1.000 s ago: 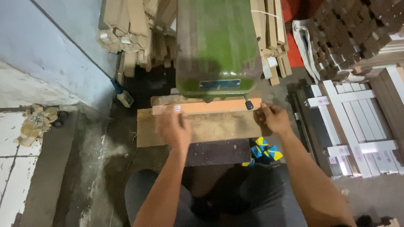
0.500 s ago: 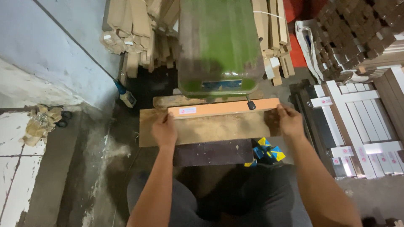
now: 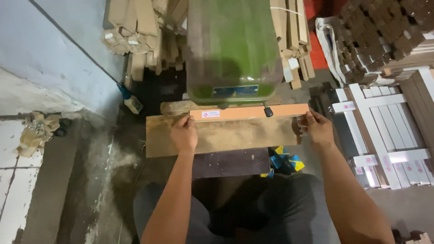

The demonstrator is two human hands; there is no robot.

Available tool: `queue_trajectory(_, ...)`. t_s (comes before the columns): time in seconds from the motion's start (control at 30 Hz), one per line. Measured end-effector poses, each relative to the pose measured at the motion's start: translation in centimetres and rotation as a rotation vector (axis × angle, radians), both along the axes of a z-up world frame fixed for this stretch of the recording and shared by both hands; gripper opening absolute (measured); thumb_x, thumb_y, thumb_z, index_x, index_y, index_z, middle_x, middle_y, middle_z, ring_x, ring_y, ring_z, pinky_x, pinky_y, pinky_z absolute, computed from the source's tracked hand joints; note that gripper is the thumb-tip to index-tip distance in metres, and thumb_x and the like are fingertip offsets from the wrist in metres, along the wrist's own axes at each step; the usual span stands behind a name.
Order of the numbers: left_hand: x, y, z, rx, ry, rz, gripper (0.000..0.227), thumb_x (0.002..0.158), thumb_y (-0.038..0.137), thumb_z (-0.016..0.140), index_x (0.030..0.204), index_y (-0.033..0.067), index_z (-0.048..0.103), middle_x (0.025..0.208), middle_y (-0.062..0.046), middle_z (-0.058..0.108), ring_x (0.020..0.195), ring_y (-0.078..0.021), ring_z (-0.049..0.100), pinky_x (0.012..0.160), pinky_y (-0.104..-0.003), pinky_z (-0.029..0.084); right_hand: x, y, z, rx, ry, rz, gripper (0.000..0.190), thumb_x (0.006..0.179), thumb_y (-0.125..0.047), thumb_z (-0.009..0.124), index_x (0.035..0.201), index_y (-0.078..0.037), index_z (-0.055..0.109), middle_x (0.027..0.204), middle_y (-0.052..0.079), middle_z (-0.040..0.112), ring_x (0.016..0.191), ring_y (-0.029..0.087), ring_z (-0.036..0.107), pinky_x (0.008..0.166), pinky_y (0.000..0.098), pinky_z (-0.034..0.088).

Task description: The person is picking up wooden slats, positioning them under a pneumatic fastening machine to process them, and then stacking the finished pieces.

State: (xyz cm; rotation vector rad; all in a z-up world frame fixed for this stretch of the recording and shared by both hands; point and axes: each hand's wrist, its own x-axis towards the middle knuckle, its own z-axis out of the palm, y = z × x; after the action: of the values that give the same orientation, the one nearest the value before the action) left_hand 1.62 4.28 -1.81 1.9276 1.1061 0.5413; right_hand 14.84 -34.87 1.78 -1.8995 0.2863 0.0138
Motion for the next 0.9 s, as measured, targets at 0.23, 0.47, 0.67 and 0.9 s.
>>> queue_trajectory(0.23, -0.5, 0.0, 1.5, -0.006, 0.037, -0.027, 0.031, 0.087, 0.043, 0.07, 0.109, 0.0236, 0.081, 0.105, -0.012, 0.079, 0.107, -0.0363, 0.072, 0.096, -0.045, 0.056, 0.2, 0.2, 0.1, 0.038, -0.015, 0.03, 0.045, 0.107, -0.029, 0.066, 0.136, 0.006, 0.061, 0.112, 0.029, 0.07, 0.101, 0.034, 0.072, 0.079, 0.044, 0.061)
queue_trajectory(0.47, -0.6, -0.2, 2.9, -0.031, 0.036, -0.026, 0.044, 0.094, 0.029, 0.068, 0.132, 0.0063, 0.067, 0.127, -0.023, 0.069, 0.124, -0.0407, 0.064, 0.107, -0.052, 0.049, -1.4, 1.7, 5.7, -0.186, -0.161, 0.12, 0.044, 0.109, -0.02, 0.061, 0.138, 0.014, 0.057, 0.111, 0.035, 0.067, 0.098, 0.041, 0.071, 0.076, 0.051, 0.058)
queue_trajectory(0.67, -1.4, -5.3, 7.2, 0.789, -0.27, -0.341, 0.026, 0.088, 0.02, 0.069, 0.114, 0.017, 0.071, 0.117, -0.004, 0.068, 0.102, -0.0324, 0.063, 0.088, -0.045, 0.048, -6.8, 8.1, 19.3, -0.128, -0.202, 0.504, 0.028, 0.105, -0.022, 0.06, 0.104, 0.001, 0.076, 0.073, 0.019, 0.072, 0.067, 0.024, 0.067, 0.064, 0.0379, 0.058)
queue_trajectory(0.9, -1.7, -6.5, 4.0, 0.771, -0.169, -0.479, 0.039, 0.097, 0.017, 0.057, 0.135, 0.017, 0.067, 0.14, -0.001, 0.063, 0.136, -0.024, 0.05, 0.111, -0.049, 0.035, -4.0, 10.2, 15.2, -0.239, -0.125, 0.709, 0.029, 0.1, -0.023, 0.062, 0.111, -0.001, 0.077, 0.066, 0.016, 0.072, 0.058, 0.027, 0.068, 0.064, 0.0432, 0.057)
